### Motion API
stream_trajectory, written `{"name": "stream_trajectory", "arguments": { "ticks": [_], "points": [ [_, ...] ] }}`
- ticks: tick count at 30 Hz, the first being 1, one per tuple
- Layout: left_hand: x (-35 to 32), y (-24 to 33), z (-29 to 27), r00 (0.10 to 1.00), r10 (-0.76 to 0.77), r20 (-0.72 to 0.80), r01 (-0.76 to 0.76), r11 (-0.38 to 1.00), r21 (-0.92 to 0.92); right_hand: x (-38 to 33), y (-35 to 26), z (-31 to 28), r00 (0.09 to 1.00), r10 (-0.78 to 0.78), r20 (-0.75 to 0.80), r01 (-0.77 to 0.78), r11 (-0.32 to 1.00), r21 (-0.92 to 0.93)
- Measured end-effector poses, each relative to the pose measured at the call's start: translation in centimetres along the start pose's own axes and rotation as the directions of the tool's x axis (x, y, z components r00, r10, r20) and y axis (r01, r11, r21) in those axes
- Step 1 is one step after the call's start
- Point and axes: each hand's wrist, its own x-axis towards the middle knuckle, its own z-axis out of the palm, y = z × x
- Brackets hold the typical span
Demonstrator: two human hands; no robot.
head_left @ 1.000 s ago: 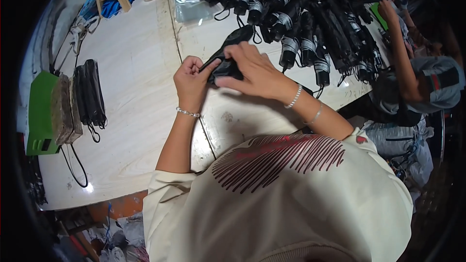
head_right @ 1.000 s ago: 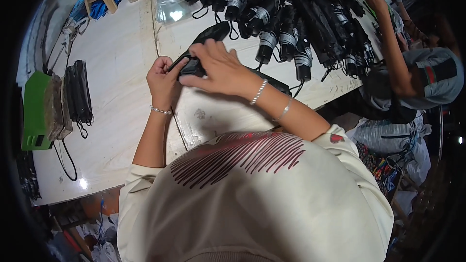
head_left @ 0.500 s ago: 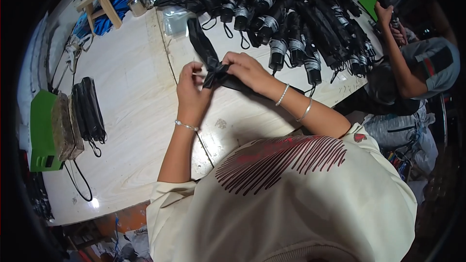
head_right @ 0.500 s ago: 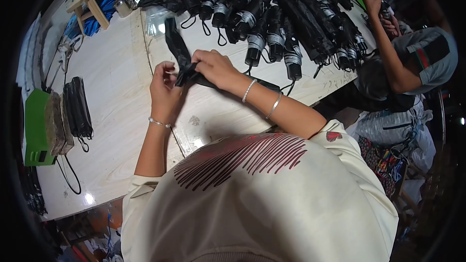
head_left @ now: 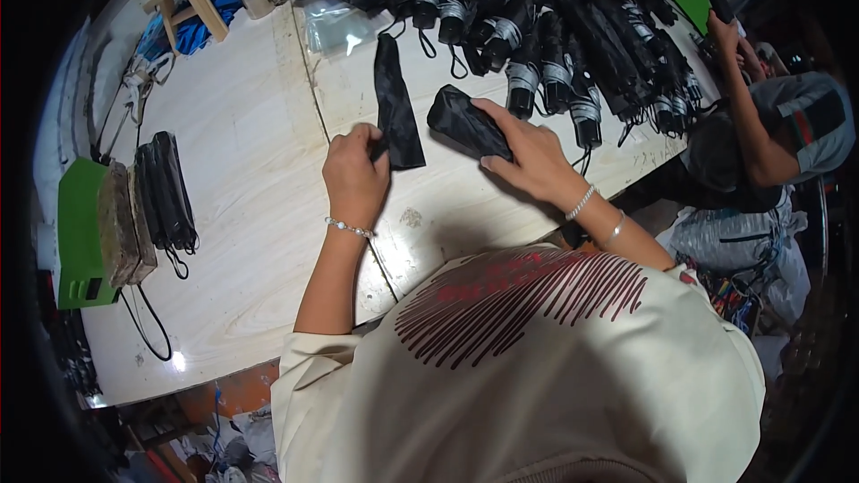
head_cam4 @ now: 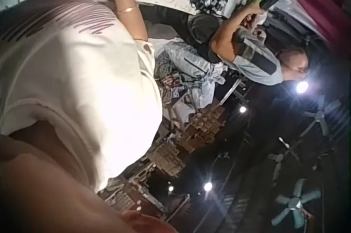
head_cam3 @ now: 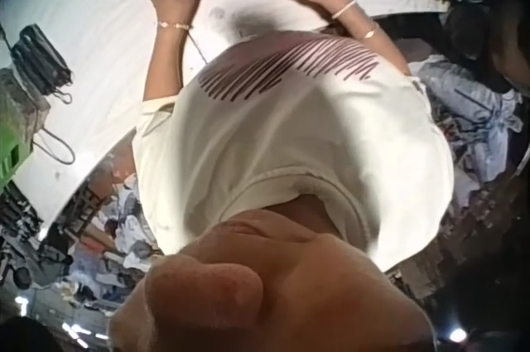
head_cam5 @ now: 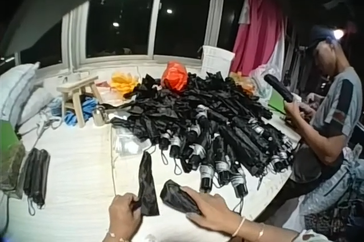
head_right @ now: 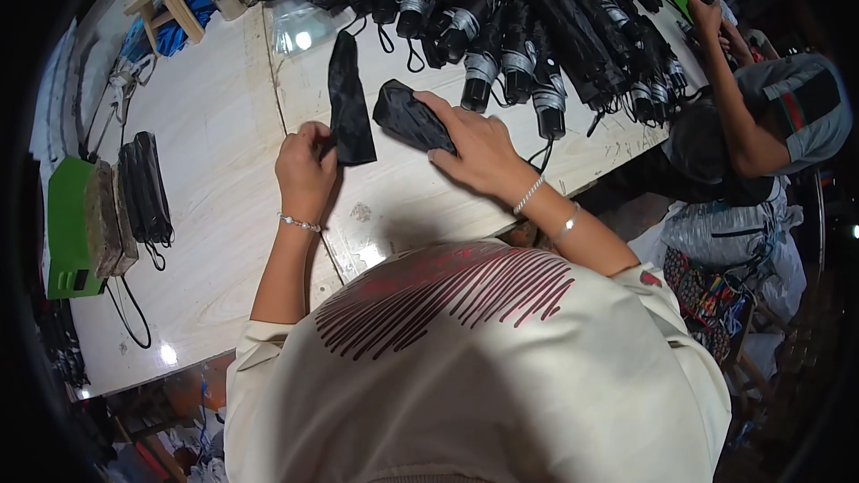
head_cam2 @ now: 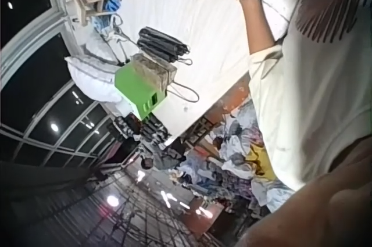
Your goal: Placing umbrellas into plastic protective sleeves and organizing them for shipment.
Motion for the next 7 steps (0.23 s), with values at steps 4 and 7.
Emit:
{"name": "stream_trajectory", "arguments": {
  "ticks": [4, 7],
  "points": [
    [-0.3, -0.7, 0.8, 0.99, 0.136, 0.024, -0.139, 0.978, 0.155, -1.7, -2.0, -0.1, 0.913, -0.284, -0.292, 0.172, 0.918, -0.356],
    [0.3, -0.9, 1.3, 0.912, -0.228, 0.342, 0.252, 0.968, -0.025, -1.9, -3.2, 0.0, 0.985, -0.167, 0.037, 0.17, 0.978, -0.117]
  ]
}}
